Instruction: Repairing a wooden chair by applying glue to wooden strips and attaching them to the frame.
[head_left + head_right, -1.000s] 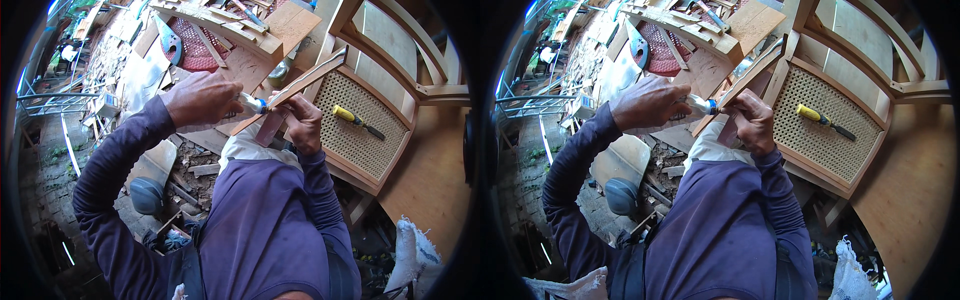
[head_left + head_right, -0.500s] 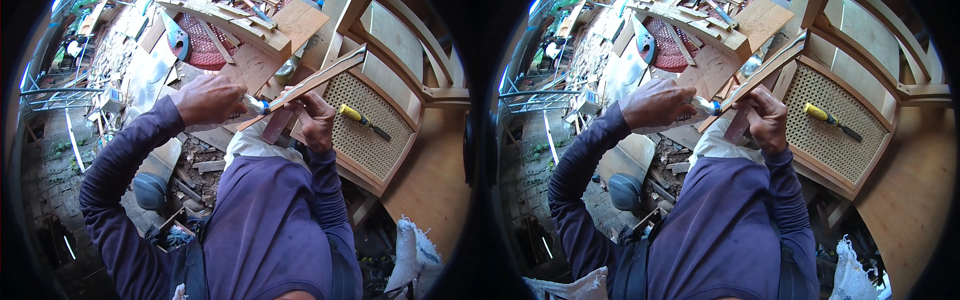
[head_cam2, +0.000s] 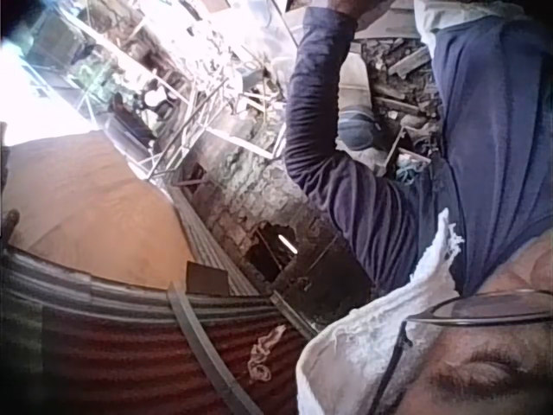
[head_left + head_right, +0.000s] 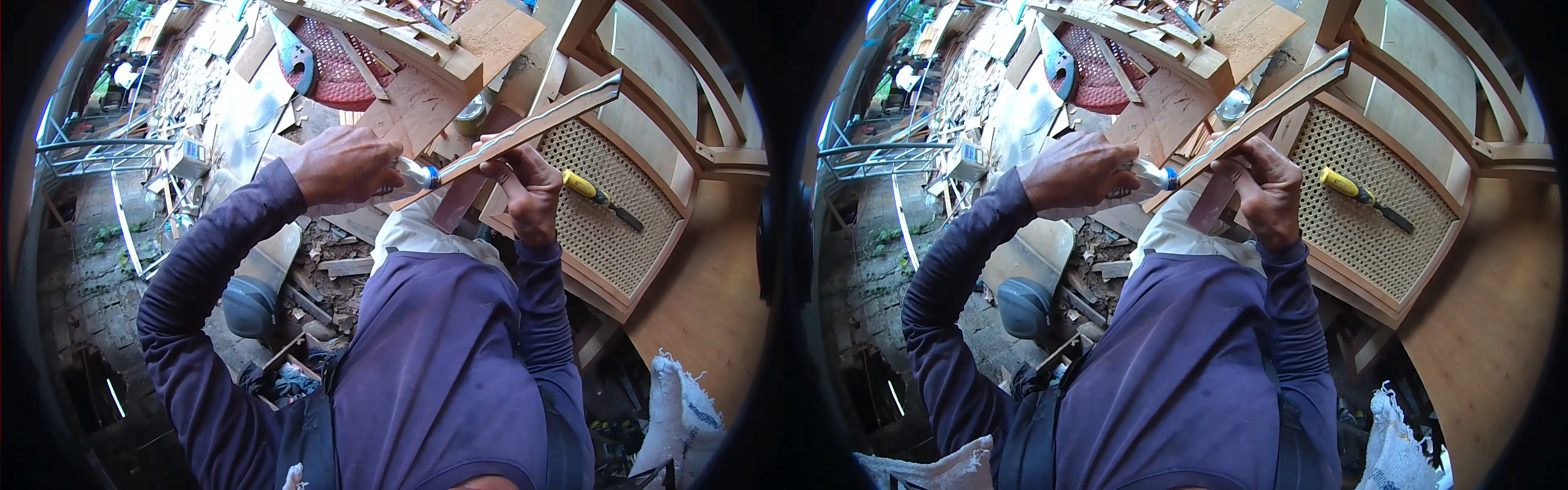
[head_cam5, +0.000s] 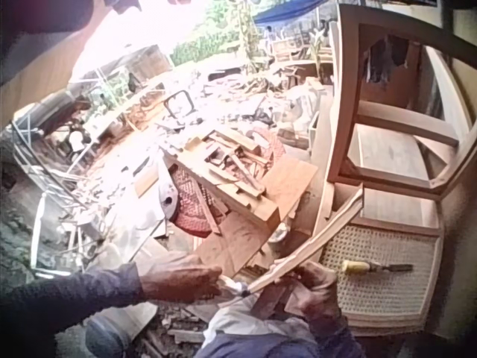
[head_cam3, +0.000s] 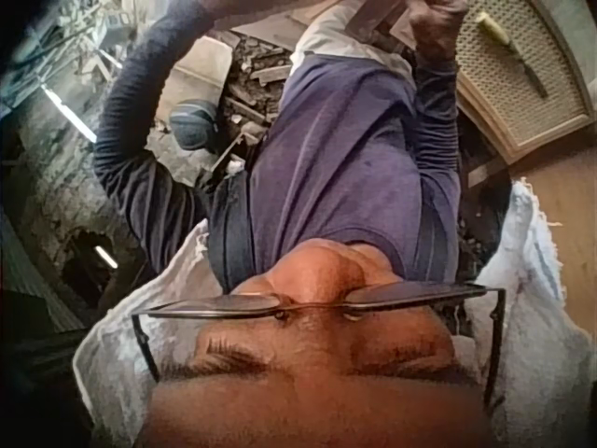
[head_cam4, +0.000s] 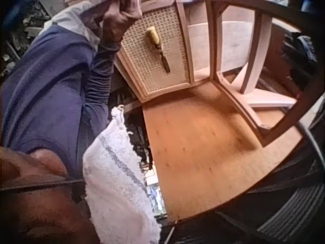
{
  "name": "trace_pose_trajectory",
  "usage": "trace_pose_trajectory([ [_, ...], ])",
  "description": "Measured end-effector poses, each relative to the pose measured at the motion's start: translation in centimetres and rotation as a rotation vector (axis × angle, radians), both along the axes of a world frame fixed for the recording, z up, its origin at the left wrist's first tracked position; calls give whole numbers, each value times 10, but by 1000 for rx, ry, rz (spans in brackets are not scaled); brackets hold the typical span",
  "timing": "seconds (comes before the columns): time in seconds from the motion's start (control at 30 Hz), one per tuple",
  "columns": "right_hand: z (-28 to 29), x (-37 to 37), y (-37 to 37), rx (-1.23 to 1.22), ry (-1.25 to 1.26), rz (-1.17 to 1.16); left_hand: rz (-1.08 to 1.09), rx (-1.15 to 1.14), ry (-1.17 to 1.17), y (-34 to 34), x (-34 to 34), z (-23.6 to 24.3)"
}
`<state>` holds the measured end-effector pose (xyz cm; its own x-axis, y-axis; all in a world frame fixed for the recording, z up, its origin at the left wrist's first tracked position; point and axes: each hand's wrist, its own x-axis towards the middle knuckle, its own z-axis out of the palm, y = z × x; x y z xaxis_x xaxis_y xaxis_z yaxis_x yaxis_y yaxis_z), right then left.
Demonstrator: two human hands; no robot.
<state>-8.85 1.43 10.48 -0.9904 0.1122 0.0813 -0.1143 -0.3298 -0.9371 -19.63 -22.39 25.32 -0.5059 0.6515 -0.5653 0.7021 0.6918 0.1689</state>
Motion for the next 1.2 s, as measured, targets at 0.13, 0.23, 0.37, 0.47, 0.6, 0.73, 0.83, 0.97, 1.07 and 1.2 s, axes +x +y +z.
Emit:
trace_pose_trajectory([
  [0.13,0,-2,3,10,20,-13,0,-37,13,-1,3,1],
  [0.23,0,-4,8,-18,28,-19,14,-69,-9,-3,3,0],
  [0.37,2,-4,13,-62,25,-31,7,-61,-2,-10,4,-7],
  [0.47,-1,-3,14,-86,8,-35,-26,15,31,-20,5,-15],
  [0.6,1,-2,18,-107,28,-33,-5,19,11,-23,5,-20],
  [0.73,2,-1,23,-142,53,-27,13,-7,-1,-25,7,-23],
  [0.83,4,1,25,-186,57,-29,22,-29,-7,-28,9,-25],
  [0.97,9,3,28,-195,56,-48,23,-61,-19,-31,10,-29],
  [1.07,8,3,29,-236,67,-41,35,-79,-12,-32,12,-29],
  [1.2,8,2,33,-232,83,-34,41,-58,-8,-38,14,-35],
])
